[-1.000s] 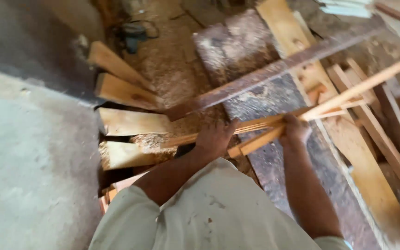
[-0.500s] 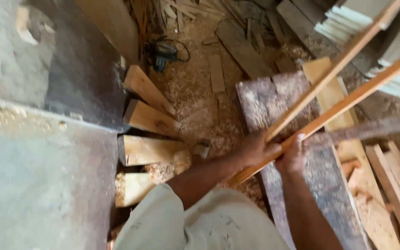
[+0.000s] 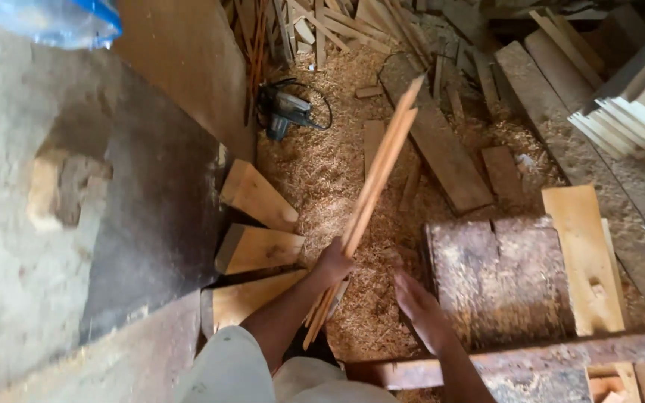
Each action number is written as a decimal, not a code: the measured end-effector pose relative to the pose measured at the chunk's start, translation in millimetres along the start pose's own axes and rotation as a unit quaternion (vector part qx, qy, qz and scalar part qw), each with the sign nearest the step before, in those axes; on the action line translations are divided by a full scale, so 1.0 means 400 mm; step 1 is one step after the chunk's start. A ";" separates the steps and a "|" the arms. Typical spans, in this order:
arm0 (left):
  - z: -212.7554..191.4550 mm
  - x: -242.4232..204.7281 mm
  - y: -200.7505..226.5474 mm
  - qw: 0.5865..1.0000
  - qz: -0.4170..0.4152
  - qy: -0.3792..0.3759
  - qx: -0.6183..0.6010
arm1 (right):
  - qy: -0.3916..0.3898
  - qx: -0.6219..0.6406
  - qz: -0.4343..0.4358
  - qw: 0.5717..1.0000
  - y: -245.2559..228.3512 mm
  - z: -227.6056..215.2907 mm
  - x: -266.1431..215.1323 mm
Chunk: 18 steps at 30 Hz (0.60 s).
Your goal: Organizing and sorting various wooden pieces, including thin strips and larger boards, in a workshop environment.
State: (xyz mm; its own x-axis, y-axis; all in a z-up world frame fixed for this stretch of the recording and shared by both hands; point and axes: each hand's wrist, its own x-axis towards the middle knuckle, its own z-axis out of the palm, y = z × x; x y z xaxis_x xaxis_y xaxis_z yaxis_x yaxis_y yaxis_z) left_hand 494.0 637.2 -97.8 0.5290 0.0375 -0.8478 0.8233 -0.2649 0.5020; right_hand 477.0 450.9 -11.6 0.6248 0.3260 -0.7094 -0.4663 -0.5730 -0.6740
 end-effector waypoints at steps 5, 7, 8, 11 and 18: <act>-0.026 0.136 -0.146 0.997 -0.061 0.042 0.013 | 0.109 -0.016 0.016 0.994 0.376 -0.018 0.071; -0.034 0.170 -0.169 0.996 -0.082 0.041 0.004 | 0.171 -0.015 0.036 0.984 0.529 -0.017 0.073; -0.041 0.193 -0.170 0.995 -0.074 0.060 -0.016 | 0.239 -0.159 -0.013 0.958 0.628 -0.016 0.082; -0.095 0.501 -0.276 0.924 0.044 0.131 0.357 | 0.302 -0.265 -0.047 0.915 0.966 -0.023 0.530; -0.768 0.447 0.411 0.902 -0.010 0.402 0.157 | 0.288 -0.022 0.028 0.957 1.078 0.000 0.519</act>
State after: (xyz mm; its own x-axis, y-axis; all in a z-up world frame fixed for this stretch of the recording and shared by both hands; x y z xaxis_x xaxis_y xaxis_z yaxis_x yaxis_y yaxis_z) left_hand 787.0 896.3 -114.1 0.5973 0.6979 -0.3951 0.8019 -0.5122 0.3074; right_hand 405.6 271.4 -449.5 0.8474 -0.1667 -0.5041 -0.4897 -0.6124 -0.6206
